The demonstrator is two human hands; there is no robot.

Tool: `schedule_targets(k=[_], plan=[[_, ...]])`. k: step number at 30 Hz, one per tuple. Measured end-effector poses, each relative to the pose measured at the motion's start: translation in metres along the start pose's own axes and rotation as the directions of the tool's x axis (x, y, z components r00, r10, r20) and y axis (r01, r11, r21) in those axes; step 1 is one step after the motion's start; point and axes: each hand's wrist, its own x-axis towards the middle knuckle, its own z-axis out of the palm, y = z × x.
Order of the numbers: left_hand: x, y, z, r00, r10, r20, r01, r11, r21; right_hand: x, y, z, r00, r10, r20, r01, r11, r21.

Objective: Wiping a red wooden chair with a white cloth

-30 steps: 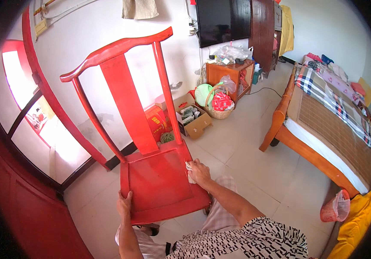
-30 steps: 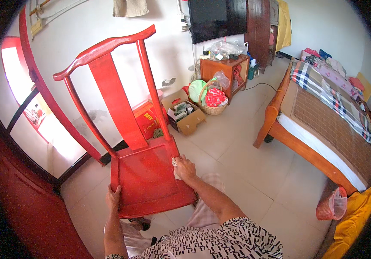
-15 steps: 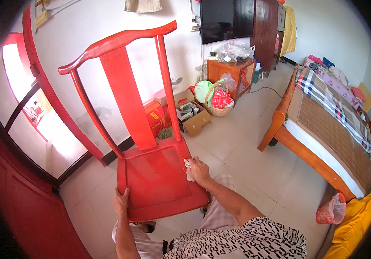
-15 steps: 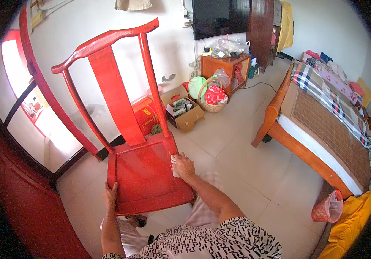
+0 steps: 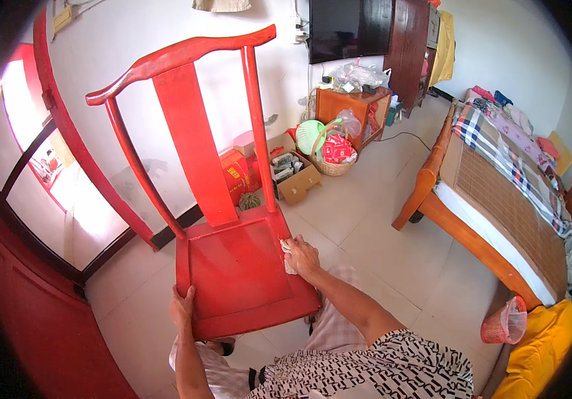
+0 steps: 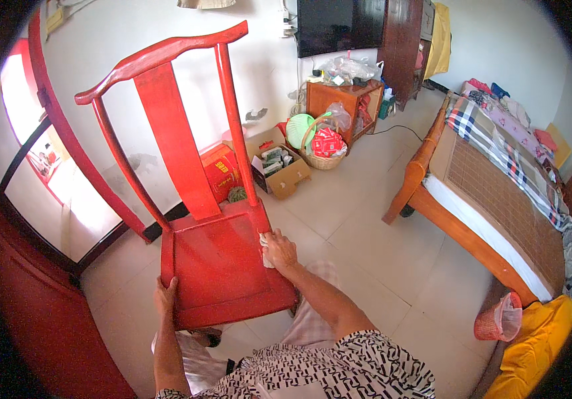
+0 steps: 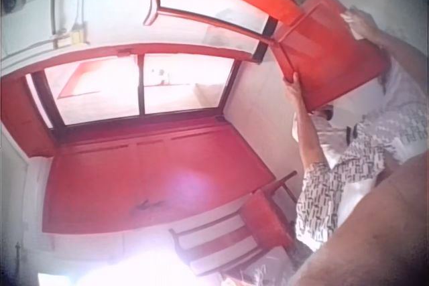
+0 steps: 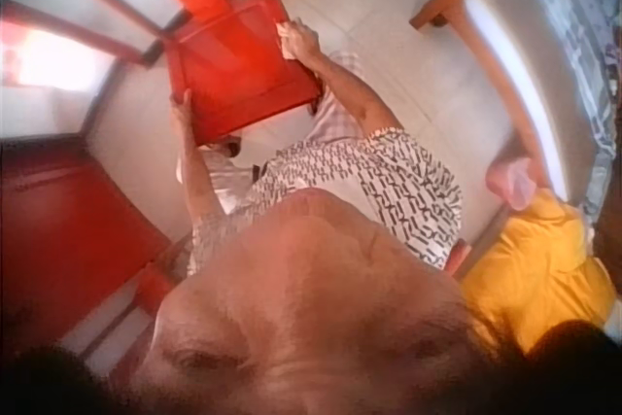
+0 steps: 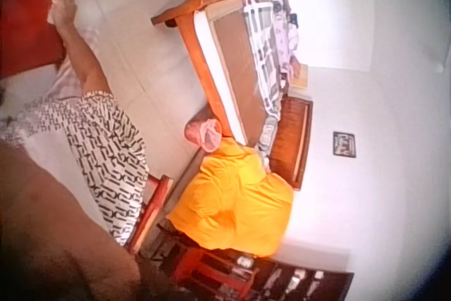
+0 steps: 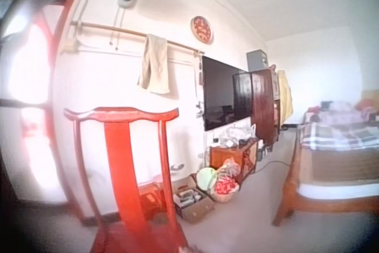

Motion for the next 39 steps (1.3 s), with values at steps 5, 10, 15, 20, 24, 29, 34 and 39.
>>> schedule_targets(k=[5, 10, 15, 20, 24, 29, 34, 39], plan=[[-0.018, 0.014, -0.011, 0.997, -0.045, 0.056, 0.046, 0.999, -0.002, 0.005, 0.005, 0.005, 1.000, 0.001, -0.002, -0.001, 1.000, -0.013], [-0.014, 0.023, -0.012, 0.997, -0.002, 0.081, 0.013, 0.991, -0.131, 0.019, 0.017, 0.013, 0.999, -0.018, -0.051, 0.015, 0.999, -0.048], [-0.005, 0.010, -0.009, 0.999, 0.002, 0.053, 0.009, 0.977, -0.212, 0.030, 0.002, 0.004, 0.999, -0.034, -0.017, 0.032, 0.994, -0.102], [-0.011, 0.012, -0.011, 0.996, -0.066, 0.063, 0.078, 0.977, -0.201, 0.023, 0.001, 0.003, 0.997, -0.031, -0.067, 0.027, 0.998, -0.063], [-0.017, 0.006, -0.014, 0.996, -0.078, 0.040, 0.083, 0.983, -0.164, 0.029, -0.002, 0.001, 0.998, -0.039, -0.049, 0.035, 0.996, -0.081], [-0.028, 0.019, -0.020, 0.992, -0.118, 0.048, 0.123, 0.984, -0.130, 0.049, 0.009, 0.005, 0.994, -0.072, -0.086, 0.064, 0.993, -0.100], [-0.034, 0.017, -0.007, 0.989, -0.139, 0.054, 0.147, 0.970, -0.191, 0.077, 0.016, 0.011, 0.995, -0.074, -0.070, 0.062, 0.985, -0.163], [-0.046, 0.025, 0.005, 0.992, -0.102, 0.076, 0.121, 0.946, -0.302, 0.104, 0.032, 0.013, 0.987, -0.150, -0.057, 0.136, 0.970, -0.201]])
